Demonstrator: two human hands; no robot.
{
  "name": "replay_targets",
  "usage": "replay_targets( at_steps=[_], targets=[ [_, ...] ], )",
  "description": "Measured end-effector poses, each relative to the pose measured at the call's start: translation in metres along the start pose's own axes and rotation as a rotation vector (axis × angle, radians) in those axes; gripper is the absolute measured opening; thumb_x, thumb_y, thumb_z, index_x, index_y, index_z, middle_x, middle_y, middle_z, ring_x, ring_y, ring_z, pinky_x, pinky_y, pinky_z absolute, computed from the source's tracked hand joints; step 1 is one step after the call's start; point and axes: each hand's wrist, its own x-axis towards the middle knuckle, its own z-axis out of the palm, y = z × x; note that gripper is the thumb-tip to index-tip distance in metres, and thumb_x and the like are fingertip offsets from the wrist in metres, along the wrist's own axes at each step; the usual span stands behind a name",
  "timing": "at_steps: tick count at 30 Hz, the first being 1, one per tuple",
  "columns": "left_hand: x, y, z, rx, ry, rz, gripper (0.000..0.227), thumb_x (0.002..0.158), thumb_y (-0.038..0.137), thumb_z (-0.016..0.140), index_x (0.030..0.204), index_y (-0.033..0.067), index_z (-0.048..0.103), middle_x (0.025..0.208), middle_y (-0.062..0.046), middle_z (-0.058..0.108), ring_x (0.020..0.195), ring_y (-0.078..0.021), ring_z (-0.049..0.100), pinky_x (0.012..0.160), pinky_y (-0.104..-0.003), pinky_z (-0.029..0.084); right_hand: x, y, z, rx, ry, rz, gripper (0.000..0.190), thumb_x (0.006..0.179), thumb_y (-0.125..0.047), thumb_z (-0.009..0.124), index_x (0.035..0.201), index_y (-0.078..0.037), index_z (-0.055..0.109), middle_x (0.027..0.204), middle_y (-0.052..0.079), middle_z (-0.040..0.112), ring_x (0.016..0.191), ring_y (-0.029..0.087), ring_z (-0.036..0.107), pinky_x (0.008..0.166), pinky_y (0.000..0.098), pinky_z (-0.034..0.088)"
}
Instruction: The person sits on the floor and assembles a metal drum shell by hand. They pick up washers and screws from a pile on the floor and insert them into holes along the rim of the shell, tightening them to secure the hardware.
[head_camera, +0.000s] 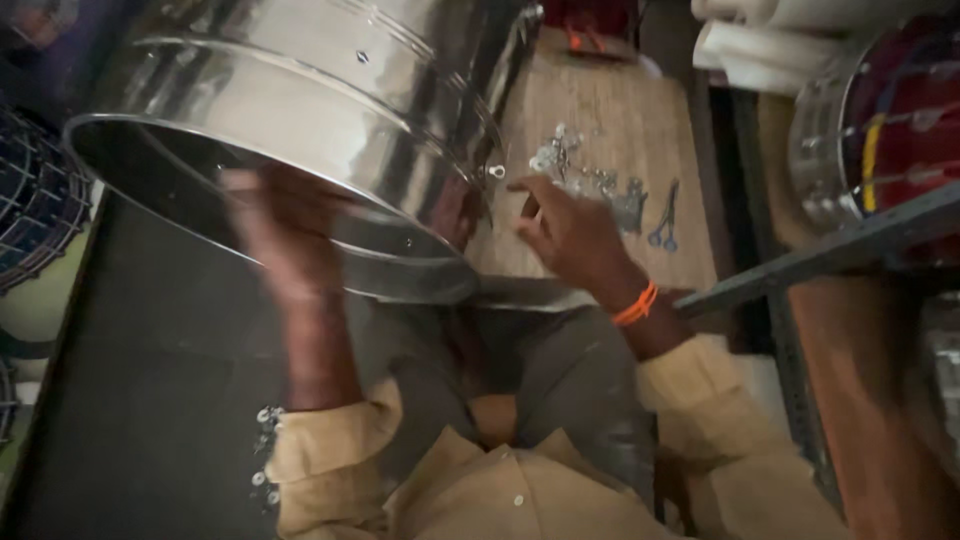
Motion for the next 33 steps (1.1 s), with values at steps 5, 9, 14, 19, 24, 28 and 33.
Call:
replay_targets(
  at_steps=[5, 9, 14, 19, 24, 28, 33],
  targets=[
    [0.028, 0.074, 0.019, 0.232, -0.126, 0.106, 0.053, 0.108, 0.053, 0.063, 0.096, 0.0013, 0.062, 0.074, -0.012, 0.063, 0.055, -0.0223, 0.061, 0.053, -0.040, 0.056, -0.037, -0.041, 0.028, 0.164, -0.083, 0.148, 0.096, 0.084, -0.050, 0.078, 0.154, -0.009, 0.027, 0.112, 0.015, 0.073, 0.066, 0.032, 0.070, 0.058, 0.0422, 0.055],
    [0.037, 0.072, 0.024, 0.265, -0.155, 0.014, 0.033, 0.110, 0.023, 0.070, 0.093, -0.0041, 0.063, 0.078, -0.017, 0.065, 0.058, -0.0241, 0.062, 0.053, -0.039, 0.053, -0.034, -0.048, 0.044, 0.214, -0.026, 0.122, 0.115, 0.086, -0.048, 0.079, 0.158, 0.004, 0.006, 0.108, 0.027, 0.071, 0.075, 0.041, 0.071, 0.062, 0.0464, 0.056],
    [0.026, 0.064, 0.041, 0.196, -0.243, -0.068, 0.023, 0.113, 0.003, 0.070, 0.094, -0.0089, 0.066, 0.082, -0.019, 0.066, 0.062, -0.0263, 0.064, 0.052, -0.039, 0.052, -0.033, -0.045, 0.075, 0.115, 0.078, 0.220, 0.105, 0.090, -0.024, 0.068, 0.161, 0.007, -0.001, 0.096, 0.027, 0.071, 0.080, 0.041, 0.071, 0.076, 0.0505, 0.056],
    [0.008, 0.058, 0.063, 0.480, -0.254, -0.096, 0.021, 0.106, 0.013, 0.073, 0.111, -0.0053, 0.063, 0.096, -0.019, 0.067, 0.075, -0.0263, 0.067, 0.066, -0.042, 0.058, -0.042, -0.030, 0.118, 0.227, 0.017, 0.314, 0.102, 0.089, -0.018, 0.067, 0.160, 0.009, -0.002, 0.084, 0.026, 0.070, 0.071, 0.042, 0.067, 0.071, 0.0549, 0.053],
    [-0.020, 0.017, 0.088, 1.143, -0.003, -0.201, 0.057, 0.098, 0.028, 0.079, 0.128, -0.0081, 0.047, 0.121, -0.019, 0.061, 0.105, -0.0252, 0.060, 0.089, -0.039, 0.052, -0.041, -0.007, 0.181, 0.593, 0.105, 0.373, 0.092, 0.091, -0.020, 0.060, 0.158, 0.009, 0.005, 0.085, 0.022, 0.072, 0.072, 0.037, 0.070, 0.065, 0.0480, 0.057],
    [-0.044, -0.008, 0.096, 0.755, -0.305, -0.128, 0.043, 0.095, 0.008, 0.074, 0.130, -0.0069, 0.054, 0.115, -0.012, 0.067, 0.097, -0.0171, 0.068, 0.083, -0.029, 0.057, -0.051, 0.011, 0.232, 0.427, 0.197, 0.303, 0.028, 0.099, -0.032, 0.067, 0.107, -0.006, 0.068, 0.085, 0.018, 0.072, 0.072, 0.035, 0.071, 0.063, 0.0450, 0.055],
    [-0.061, -0.014, 0.081, 0.815, -0.441, -0.151, 0.021, 0.099, 0.002, 0.075, 0.115, -0.0063, 0.065, 0.104, -0.008, 0.070, 0.088, -0.0123, 0.065, 0.075, -0.025, 0.053, -0.060, 0.016, 0.256, 0.936, -0.137, 0.414, 0.042, 0.104, -0.041, 0.057, 0.091, -0.003, 0.070, 0.077, 0.009, 0.075, 0.064, 0.020, 0.074, 0.063, 0.0350, 0.059]
  ],
)
